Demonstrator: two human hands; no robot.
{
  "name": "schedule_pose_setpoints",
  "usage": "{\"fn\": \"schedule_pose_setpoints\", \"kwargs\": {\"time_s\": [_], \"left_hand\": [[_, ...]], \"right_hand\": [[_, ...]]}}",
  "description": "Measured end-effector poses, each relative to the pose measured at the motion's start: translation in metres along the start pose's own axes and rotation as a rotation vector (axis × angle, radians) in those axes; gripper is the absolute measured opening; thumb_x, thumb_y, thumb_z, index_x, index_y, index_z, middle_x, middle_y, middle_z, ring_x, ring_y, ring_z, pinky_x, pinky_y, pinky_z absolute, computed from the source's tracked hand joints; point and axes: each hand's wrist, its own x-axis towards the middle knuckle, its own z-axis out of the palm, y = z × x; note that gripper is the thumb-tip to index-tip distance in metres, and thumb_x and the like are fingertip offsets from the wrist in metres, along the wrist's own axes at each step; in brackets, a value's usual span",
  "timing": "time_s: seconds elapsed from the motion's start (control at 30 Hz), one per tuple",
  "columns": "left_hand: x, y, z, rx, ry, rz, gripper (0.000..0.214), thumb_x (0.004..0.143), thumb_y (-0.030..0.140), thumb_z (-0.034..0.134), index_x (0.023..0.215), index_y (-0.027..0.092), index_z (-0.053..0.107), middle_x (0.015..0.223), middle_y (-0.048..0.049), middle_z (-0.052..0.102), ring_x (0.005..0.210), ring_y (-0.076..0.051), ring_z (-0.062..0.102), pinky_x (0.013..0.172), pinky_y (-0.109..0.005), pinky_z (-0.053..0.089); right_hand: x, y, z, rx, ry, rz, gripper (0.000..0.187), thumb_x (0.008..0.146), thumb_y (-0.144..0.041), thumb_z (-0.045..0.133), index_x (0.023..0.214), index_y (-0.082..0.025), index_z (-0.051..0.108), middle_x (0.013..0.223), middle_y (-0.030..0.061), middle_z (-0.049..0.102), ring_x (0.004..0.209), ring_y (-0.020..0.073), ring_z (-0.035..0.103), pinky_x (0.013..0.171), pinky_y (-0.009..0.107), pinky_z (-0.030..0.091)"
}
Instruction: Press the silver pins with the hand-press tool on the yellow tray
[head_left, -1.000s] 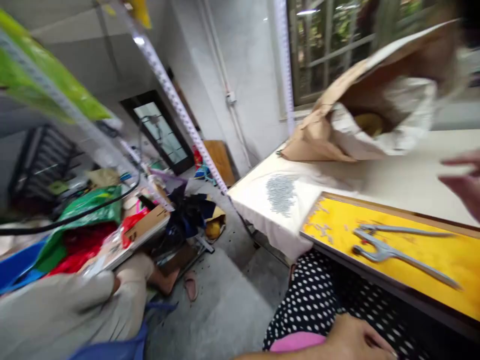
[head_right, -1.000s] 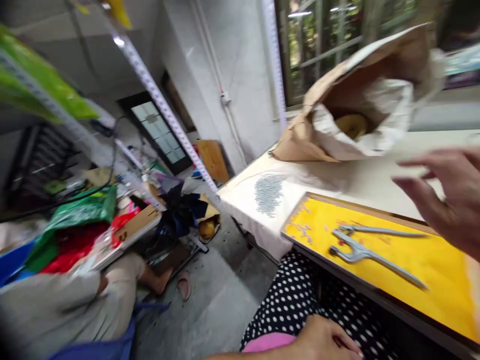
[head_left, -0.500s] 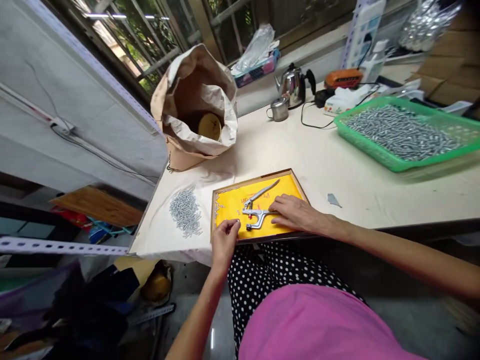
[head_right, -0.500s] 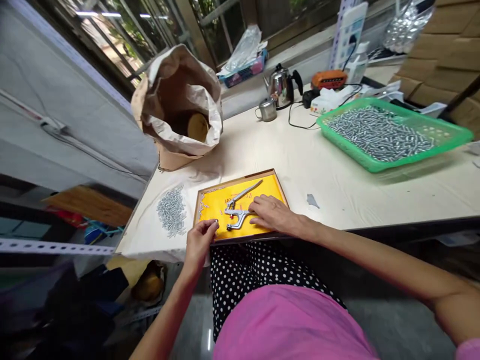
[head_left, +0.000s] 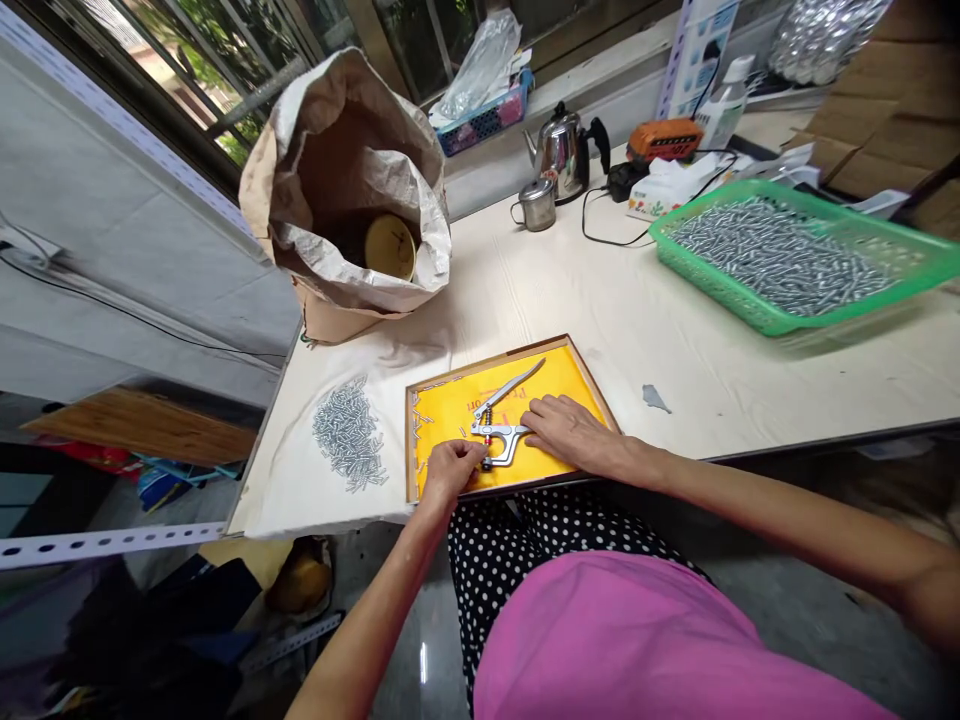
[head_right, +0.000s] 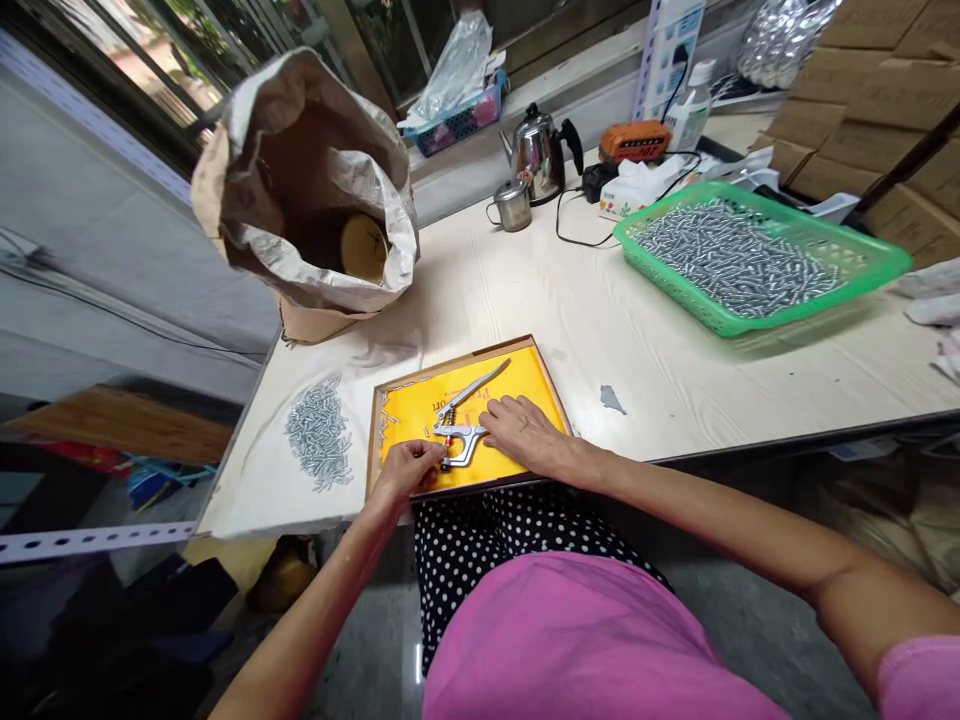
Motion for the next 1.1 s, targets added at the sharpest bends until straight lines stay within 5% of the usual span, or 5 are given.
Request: {"fn": "schedule_pose_setpoints", "kwargs": {"time_s": [0.3, 0.53, 0.63, 0.73, 1.1], "left_hand": [[0.016, 0.009, -0.009, 0.138, -0.188, -0.077, 0.030, 0.078, 0.033, 0.074, 0.058, 0.016, 0.058, 0.042, 0.0043, 0.050, 0.040, -0.007, 0.039, 0.045, -0.021, 0.025], [0.016, 0.016, -0.011, 0.175, -0.299, -0.130, 0.025, 0.084, 0.022, 0.065, 0.061, 0.017, 0.058, 0.039, 0.0059, 0.047, 0.037, -0.007, 0.034, 0.044, -0.022, 0.022], [0.015, 0.013, -0.010, 0.191, -0.316, -0.132, 0.029, 0.086, 0.021, 0.061, 0.058, 0.017, 0.056, 0.038, 0.0055, 0.047, 0.036, -0.007, 0.033, 0.043, -0.023, 0.022], [0.014, 0.011, -0.010, 0.190, -0.319, -0.138, 0.031, 0.086, 0.025, 0.064, 0.057, 0.018, 0.054, 0.039, 0.0056, 0.047, 0.036, -0.007, 0.034, 0.044, -0.023, 0.024], [0.013, 0.013, -0.009, 0.202, -0.305, -0.175, 0.031, 0.085, 0.027, 0.066, 0.057, 0.018, 0.055, 0.041, 0.0049, 0.048, 0.038, -0.008, 0.036, 0.045, -0.024, 0.024]], "right_hand": [[0.004, 0.000, 0.005, -0.049, -0.014, 0.003, 0.018, 0.104, -0.026, 0.048, 0.105, -0.019, 0.064, 0.098, 0.0079, 0.062, 0.091, 0.0221, 0.051, 0.075, 0.034, 0.031], [0.008, 0.009, -0.006, 0.037, -0.012, -0.019, 0.025, 0.103, -0.037, 0.051, 0.112, -0.017, 0.065, 0.115, 0.0127, 0.064, 0.099, 0.0241, 0.056, 0.083, 0.036, 0.041], [0.015, 0.026, -0.015, 0.028, 0.075, -0.018, 0.057, 0.095, -0.056, 0.060, 0.135, -0.015, 0.055, 0.145, 0.0203, 0.050, 0.124, 0.0337, 0.049, 0.099, 0.047, 0.042], [0.024, 0.042, -0.020, -0.019, -0.004, -0.071, 0.091, 0.084, -0.071, 0.066, 0.150, -0.014, 0.042, 0.155, 0.0241, 0.039, 0.138, 0.0421, 0.037, 0.108, 0.058, 0.036], [0.037, 0.028, -0.033, -0.142, -0.198, -0.030, 0.083, 0.082, -0.066, 0.067, 0.138, -0.006, 0.051, 0.124, 0.0197, 0.061, 0.108, 0.0339, 0.051, 0.089, 0.045, 0.040]]}}
